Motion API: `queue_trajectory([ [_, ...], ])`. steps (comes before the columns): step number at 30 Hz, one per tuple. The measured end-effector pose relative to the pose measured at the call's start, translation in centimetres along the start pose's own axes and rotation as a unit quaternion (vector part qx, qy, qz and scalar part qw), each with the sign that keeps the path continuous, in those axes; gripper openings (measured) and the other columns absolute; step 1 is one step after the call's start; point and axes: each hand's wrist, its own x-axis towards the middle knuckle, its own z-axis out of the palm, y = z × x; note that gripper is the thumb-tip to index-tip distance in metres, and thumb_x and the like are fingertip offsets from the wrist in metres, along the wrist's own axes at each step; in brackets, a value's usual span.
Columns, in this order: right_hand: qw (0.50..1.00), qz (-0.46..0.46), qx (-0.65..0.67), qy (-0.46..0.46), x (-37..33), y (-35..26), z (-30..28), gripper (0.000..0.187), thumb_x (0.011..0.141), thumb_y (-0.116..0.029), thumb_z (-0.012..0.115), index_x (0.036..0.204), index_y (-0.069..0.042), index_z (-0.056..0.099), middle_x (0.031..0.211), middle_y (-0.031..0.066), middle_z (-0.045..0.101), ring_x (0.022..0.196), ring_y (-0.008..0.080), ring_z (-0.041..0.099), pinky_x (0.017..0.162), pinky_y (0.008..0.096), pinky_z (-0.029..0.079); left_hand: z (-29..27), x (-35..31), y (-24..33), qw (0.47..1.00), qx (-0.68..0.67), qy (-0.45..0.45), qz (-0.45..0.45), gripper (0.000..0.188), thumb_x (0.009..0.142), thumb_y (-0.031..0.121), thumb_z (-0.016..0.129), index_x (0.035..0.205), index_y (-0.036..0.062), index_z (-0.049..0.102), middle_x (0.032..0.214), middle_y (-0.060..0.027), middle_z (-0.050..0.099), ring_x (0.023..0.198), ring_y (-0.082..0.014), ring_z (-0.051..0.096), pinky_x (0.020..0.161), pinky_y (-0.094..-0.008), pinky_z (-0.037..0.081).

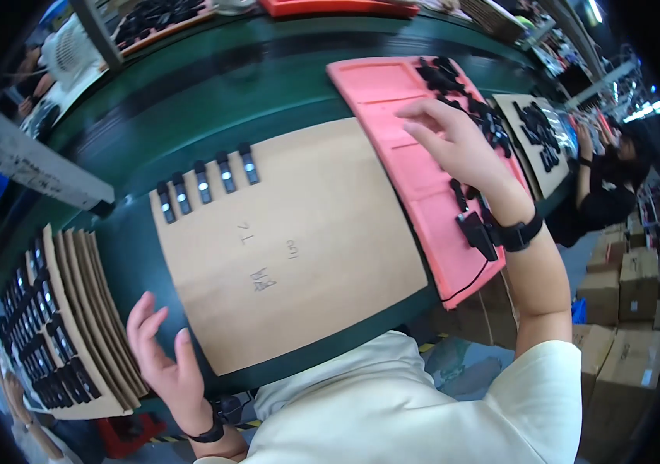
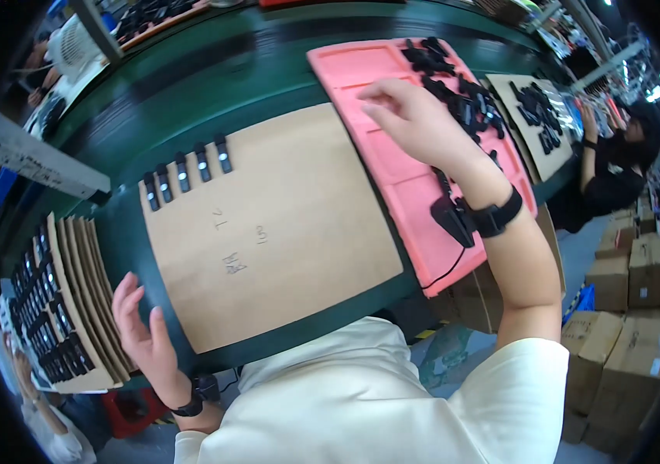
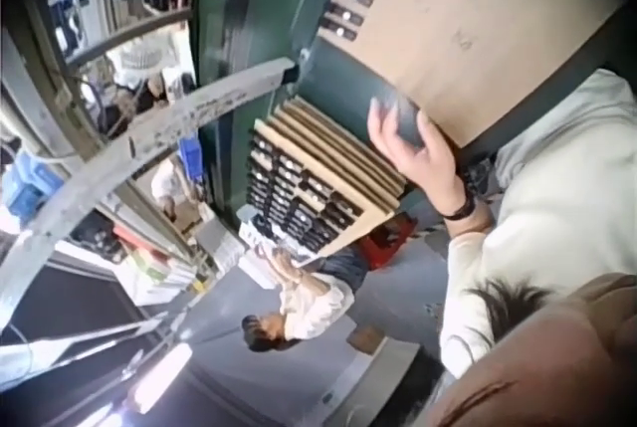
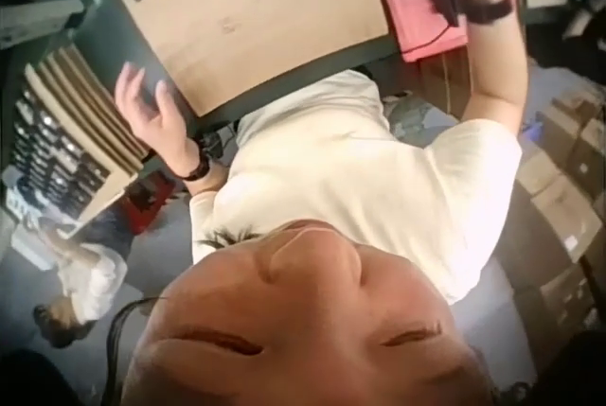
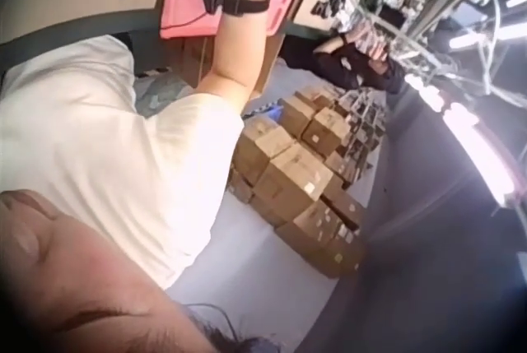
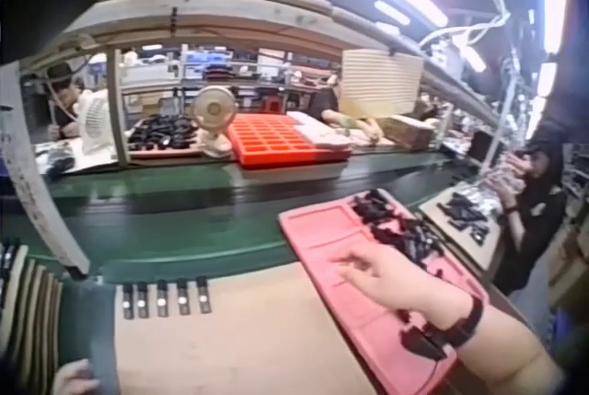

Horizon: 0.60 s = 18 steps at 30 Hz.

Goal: Assembling small black electronic components onto a cardboard jig at a manual assembly station.

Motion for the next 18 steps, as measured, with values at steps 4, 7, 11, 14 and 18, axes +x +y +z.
queue_trajectory([
  [4,0.974,0.226,0.013,-0.014,-8.5,3.8,-4.9,0.019,0.092,-0.009,0.062,0.106,0.003,0.063,0.086,0.0051,0.062,0.072,0.0104,0.056,0.065,0.0256,0.047,0.5,0.6,1.0,0.997,-0.029,0.032,0.063,0.026,0.084,-0.001,0.057,0.11,0.0009,0.059,0.133,-0.0202,0.051,0.124,-0.034,0.051,0.107,-0.0442,0.037],
  [7,0.959,0.276,-0.041,-0.041,-13.4,5.1,-5.0,0.017,0.087,-0.008,0.067,0.099,0.003,0.064,0.083,0.0053,0.061,0.068,0.0108,0.055,0.063,0.0255,0.046,0.9,0.9,1.8,0.994,-0.039,0.033,0.098,0.022,0.086,0.0,0.056,0.107,0.001,0.06,0.131,-0.0214,0.051,0.122,-0.0343,0.052,0.105,-0.0443,0.038],
  [11,0.965,0.223,-0.141,-0.003,-17.9,7.0,-2.3,0.017,0.082,-0.009,0.072,0.093,0.003,0.065,0.08,0.006,0.059,0.066,0.0099,0.054,0.06,0.0251,0.044,2.2,1.0,3.0,0.993,-0.041,0.011,0.107,0.02,0.086,0.001,0.055,0.105,0.0011,0.06,0.131,-0.0222,0.051,0.121,-0.0348,0.052,0.105,-0.0443,0.039],
  [14,0.959,0.243,-0.143,0.002,-17.8,6.3,-1.8,0.017,0.081,-0.008,0.072,0.092,0.002,0.064,0.081,0.0062,0.059,0.068,0.0095,0.054,0.061,0.0244,0.044,3.0,0.9,3.8,0.992,-0.048,0.0,0.117,0.02,0.085,0.002,0.058,0.104,0.001,0.061,0.13,-0.0224,0.052,0.12,-0.0348,0.053,0.104,-0.0441,0.039],
  [18,0.957,0.284,0.05,0.0,-15.5,2.3,-0.8,0.019,0.08,-0.005,0.072,0.094,0.0,0.06,0.085,0.0063,0.06,0.074,0.0101,0.057,0.067,0.0233,0.045,3.5,0.7,5.4,0.991,-0.055,-0.026,0.119,0.02,0.082,0.004,0.062,0.101,0.0005,0.061,0.128,-0.0229,0.053,0.119,-0.0352,0.053,0.102,-0.0442,0.04],
])
